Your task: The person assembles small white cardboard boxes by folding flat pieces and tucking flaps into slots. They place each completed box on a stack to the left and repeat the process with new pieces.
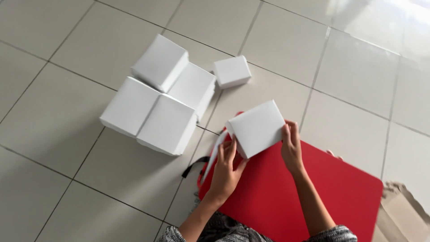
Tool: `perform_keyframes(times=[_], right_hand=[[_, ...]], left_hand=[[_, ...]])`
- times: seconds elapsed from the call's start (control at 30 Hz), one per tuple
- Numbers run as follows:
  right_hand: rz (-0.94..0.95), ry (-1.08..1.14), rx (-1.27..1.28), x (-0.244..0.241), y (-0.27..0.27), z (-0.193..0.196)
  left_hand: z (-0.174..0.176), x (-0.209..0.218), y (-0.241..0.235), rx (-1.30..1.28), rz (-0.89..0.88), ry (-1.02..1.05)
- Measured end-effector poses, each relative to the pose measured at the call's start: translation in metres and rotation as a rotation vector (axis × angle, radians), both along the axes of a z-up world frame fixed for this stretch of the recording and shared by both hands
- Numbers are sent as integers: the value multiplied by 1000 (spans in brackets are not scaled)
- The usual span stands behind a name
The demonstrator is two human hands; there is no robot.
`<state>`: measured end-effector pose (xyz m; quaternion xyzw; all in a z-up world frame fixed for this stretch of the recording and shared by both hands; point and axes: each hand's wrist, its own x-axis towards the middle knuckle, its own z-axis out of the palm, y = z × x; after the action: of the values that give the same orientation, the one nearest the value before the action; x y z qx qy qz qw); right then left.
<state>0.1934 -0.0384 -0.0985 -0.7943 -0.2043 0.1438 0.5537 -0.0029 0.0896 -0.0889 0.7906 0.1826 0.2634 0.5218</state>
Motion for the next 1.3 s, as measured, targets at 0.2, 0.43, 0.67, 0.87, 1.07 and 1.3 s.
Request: perform_keyframes(times=[0.2,0.43,0.67,0.87,1.07,1.3], right_hand=[[97,81,310,61,128,14],[185,101,341,74,244,7],[291,-150,49,61,273,-35],[313,-208,-51,59,273,-30],[324,-139,38,60,268,-43],[275,-227,254,20,198,-29]], left_hand=[[42,36,60,95,183,-102],[53,48,107,322,285,250],[35,51,127,524,342,662],[22,49,128,550,321,695],[14,45,129,582,339,619],[25,28,125,405,291,249]])
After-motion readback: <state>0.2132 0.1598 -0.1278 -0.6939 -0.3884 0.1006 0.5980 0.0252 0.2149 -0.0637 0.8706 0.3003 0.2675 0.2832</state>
